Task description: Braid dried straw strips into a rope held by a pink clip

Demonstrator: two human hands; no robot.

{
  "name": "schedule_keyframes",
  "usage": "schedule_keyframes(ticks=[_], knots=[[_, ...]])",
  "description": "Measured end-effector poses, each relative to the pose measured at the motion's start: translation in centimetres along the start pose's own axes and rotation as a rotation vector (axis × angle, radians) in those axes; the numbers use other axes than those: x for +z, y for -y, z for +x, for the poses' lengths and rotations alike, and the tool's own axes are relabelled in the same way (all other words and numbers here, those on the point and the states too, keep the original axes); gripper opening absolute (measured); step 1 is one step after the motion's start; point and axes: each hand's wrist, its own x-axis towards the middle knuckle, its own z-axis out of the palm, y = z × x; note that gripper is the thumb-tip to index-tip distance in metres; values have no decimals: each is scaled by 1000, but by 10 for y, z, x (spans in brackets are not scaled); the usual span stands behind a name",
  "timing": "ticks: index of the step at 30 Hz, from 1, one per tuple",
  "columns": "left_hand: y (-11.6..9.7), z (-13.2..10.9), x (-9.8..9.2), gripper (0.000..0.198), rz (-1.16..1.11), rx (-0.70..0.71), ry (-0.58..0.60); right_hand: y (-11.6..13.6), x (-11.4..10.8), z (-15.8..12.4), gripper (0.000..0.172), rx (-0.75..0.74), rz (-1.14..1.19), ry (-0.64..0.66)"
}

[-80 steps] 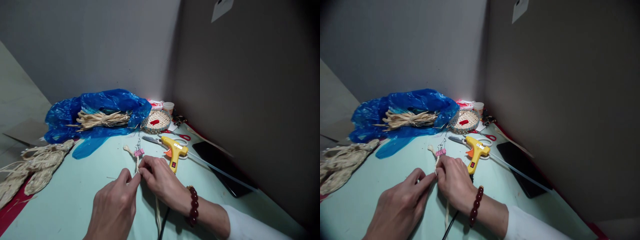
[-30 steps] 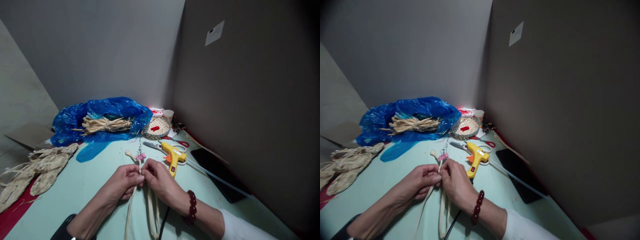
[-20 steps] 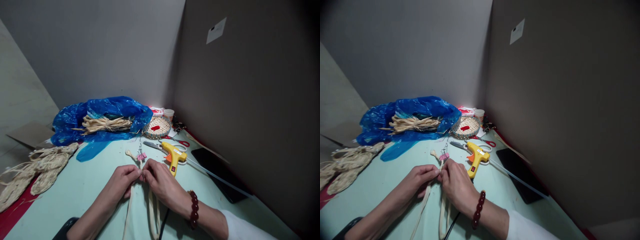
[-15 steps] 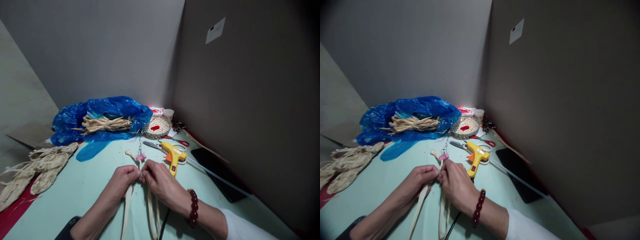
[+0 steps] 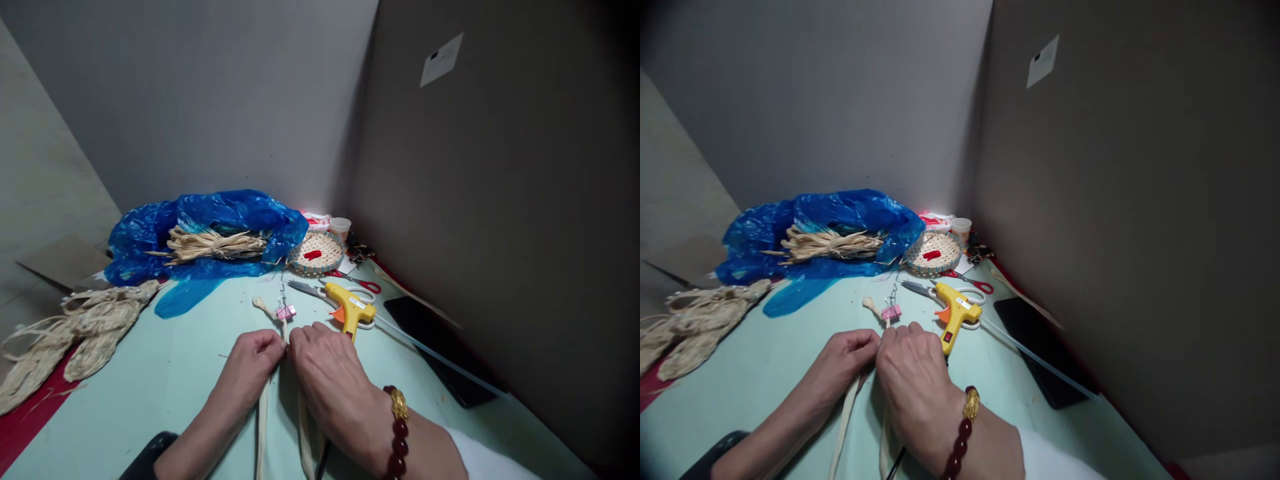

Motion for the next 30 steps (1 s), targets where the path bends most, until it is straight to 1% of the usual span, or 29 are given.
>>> schedule_keyframes(ticks=[2,4,6,9,12,15,18,21,22,24,25,27,30], knots=[[0,-1,0,20,0,5,-3,0,1,-1,13,7,25,-21],[1,-1,0,22,-5,5,-8,-2,5,-1,10,25,76,-72],[1,-1,0,21,-17,0,-7,-5,10,0,14,58,147,-119],[0,0,0,19,-51,-13,4,-7,16,1,19,102,274,-142],[-1,-1,-1,18,-98,-35,17,-7,19,-1,19,89,332,-161],[-2,-2,-2,16,-150,-73,29,-3,23,-3,17,55,265,-196],[-2,-3,-2,16,-200,-122,51,2,25,-5,6,-25,128,-180],[-2,-5,-2,21,-242,-145,75,9,24,-5,18,-113,-23,-104],[-3,-5,-2,22,-252,-142,78,10,24,-6,20,-140,-56,-97],[-4,-7,-3,22,-261,-134,76,11,23,-6,20,-188,-77,-123],[-5,-8,-4,20,-262,-130,72,9,22,-7,18,-194,-57,-152],[-5,-10,-5,19,-265,-122,62,4,19,-7,14,-176,52,-201],[-5,-12,-8,20,-269,-127,52,-10,13,-4,25,-82,336,-269]])
